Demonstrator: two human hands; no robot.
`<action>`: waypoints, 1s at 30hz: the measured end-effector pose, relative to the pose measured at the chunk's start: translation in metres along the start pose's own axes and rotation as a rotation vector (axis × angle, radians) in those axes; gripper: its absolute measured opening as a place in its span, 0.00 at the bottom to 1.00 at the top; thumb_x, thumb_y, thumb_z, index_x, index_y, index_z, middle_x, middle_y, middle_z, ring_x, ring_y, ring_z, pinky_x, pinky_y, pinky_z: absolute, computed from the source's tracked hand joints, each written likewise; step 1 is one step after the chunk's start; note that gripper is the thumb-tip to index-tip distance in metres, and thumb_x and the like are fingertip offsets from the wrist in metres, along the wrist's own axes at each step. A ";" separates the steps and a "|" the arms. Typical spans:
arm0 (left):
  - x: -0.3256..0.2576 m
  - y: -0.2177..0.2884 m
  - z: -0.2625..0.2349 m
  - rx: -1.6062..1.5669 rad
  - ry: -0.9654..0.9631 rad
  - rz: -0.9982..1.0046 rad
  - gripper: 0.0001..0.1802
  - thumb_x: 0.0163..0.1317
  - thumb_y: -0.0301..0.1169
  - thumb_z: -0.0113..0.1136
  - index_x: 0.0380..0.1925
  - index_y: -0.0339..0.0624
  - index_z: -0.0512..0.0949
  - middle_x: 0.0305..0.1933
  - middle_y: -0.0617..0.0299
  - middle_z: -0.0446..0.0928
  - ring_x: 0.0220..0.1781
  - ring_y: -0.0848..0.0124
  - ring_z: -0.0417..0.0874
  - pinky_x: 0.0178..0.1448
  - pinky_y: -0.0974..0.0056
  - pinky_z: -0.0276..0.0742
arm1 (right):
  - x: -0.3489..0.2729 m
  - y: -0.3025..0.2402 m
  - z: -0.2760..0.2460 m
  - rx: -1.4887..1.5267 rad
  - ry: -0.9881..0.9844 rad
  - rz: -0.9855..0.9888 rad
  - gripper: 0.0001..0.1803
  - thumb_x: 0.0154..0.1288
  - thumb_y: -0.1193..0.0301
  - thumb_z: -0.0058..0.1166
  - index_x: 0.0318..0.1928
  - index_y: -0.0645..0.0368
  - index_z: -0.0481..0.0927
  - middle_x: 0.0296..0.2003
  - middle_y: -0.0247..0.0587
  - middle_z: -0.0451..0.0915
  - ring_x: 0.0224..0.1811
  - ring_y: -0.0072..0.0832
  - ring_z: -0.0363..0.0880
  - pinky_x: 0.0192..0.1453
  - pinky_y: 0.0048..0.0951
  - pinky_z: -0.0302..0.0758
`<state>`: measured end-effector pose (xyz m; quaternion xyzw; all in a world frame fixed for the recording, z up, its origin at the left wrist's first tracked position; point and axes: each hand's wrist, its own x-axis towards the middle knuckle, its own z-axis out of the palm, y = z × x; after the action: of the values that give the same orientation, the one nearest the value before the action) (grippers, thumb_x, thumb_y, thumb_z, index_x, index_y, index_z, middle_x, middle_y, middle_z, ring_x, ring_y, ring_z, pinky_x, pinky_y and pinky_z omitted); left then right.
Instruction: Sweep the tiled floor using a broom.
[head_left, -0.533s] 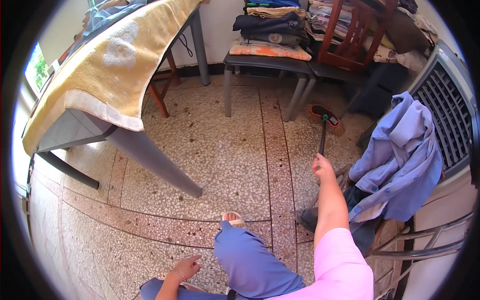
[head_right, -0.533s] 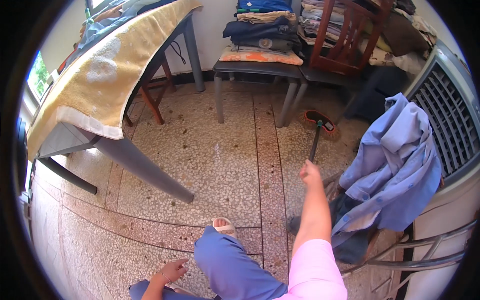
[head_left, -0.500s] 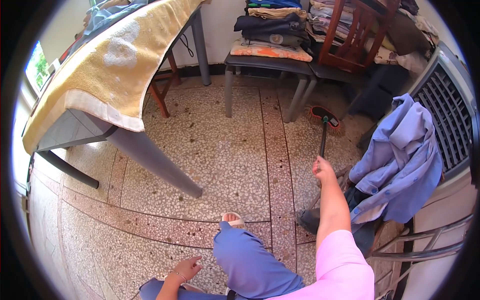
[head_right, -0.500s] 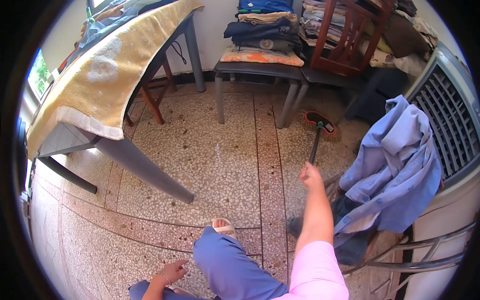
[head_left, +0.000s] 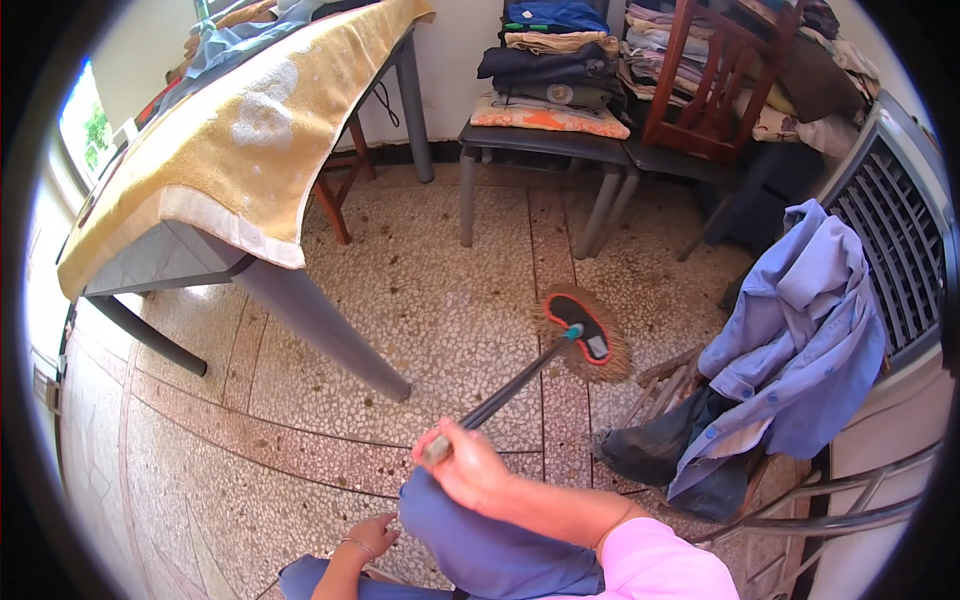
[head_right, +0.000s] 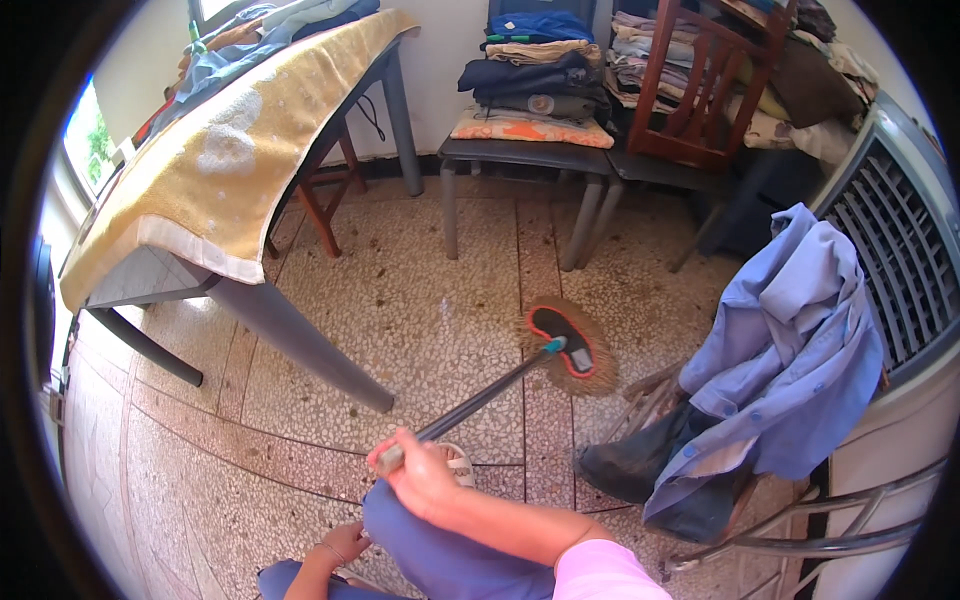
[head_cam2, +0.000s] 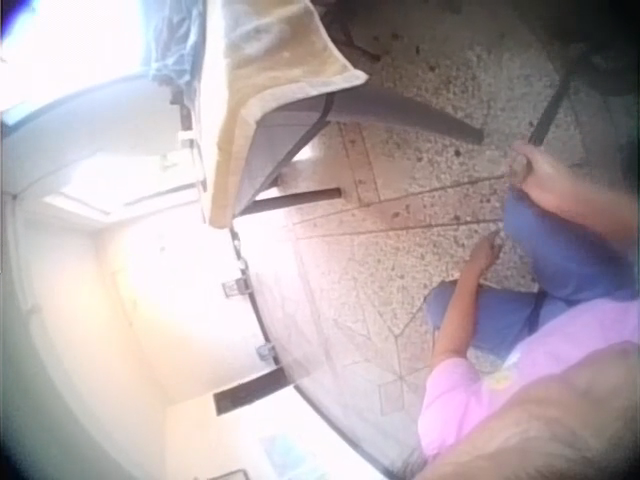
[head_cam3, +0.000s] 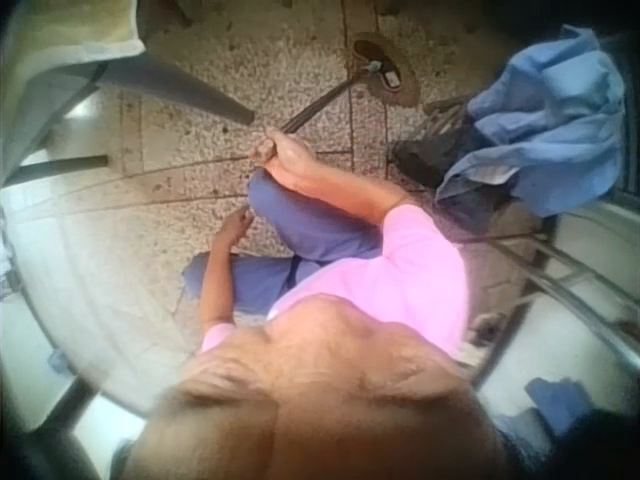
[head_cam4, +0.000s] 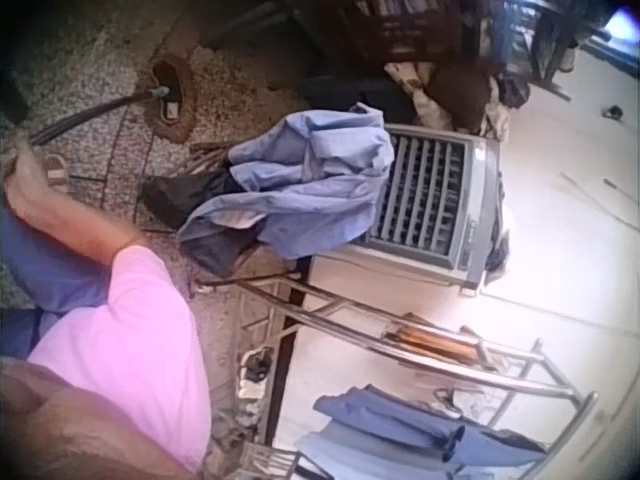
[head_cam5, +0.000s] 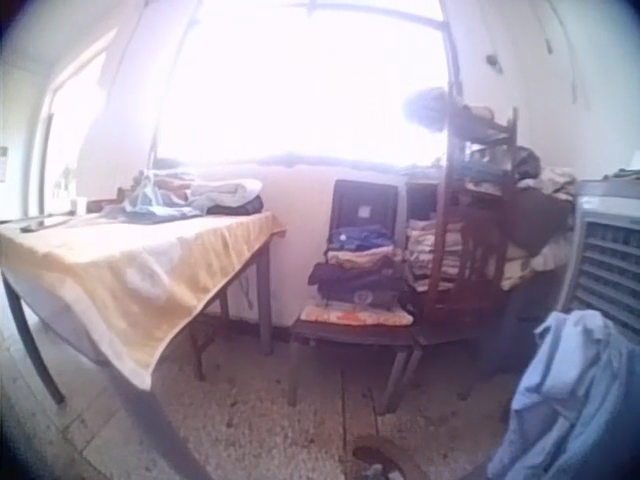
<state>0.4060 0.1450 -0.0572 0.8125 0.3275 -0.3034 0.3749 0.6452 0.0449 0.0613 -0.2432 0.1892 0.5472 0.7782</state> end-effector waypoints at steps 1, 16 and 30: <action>-0.001 0.005 -0.002 0.067 -0.018 0.004 0.26 0.56 0.42 0.52 0.55 0.46 0.67 0.35 0.50 0.79 0.39 0.58 0.79 0.46 0.59 0.72 | -0.007 0.007 -0.003 -0.031 -0.030 0.064 0.11 0.67 0.70 0.38 0.32 0.65 0.68 0.26 0.47 0.72 0.32 0.37 0.73 0.42 0.37 0.73; -0.008 0.022 -0.004 0.076 0.058 0.101 0.25 0.57 0.44 0.49 0.55 0.49 0.67 0.37 0.50 0.78 0.42 0.55 0.77 0.48 0.58 0.71 | 0.108 -0.154 -0.099 -0.342 0.050 0.056 0.08 0.59 0.74 0.41 0.23 0.58 0.66 0.15 0.38 0.67 0.15 0.26 0.66 0.18 0.27 0.66; -0.001 0.002 0.000 0.086 0.028 0.070 0.25 0.57 0.44 0.49 0.55 0.49 0.66 0.37 0.49 0.78 0.43 0.53 0.77 0.48 0.55 0.71 | 0.138 -0.084 -0.072 -0.463 0.256 0.031 0.07 0.62 0.71 0.42 0.30 0.63 0.65 0.17 0.40 0.64 0.17 0.31 0.66 0.18 0.31 0.68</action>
<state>0.4074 0.1438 -0.0554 0.8430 0.2907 -0.2926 0.3453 0.7682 0.0840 -0.0601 -0.4791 0.1597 0.5526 0.6630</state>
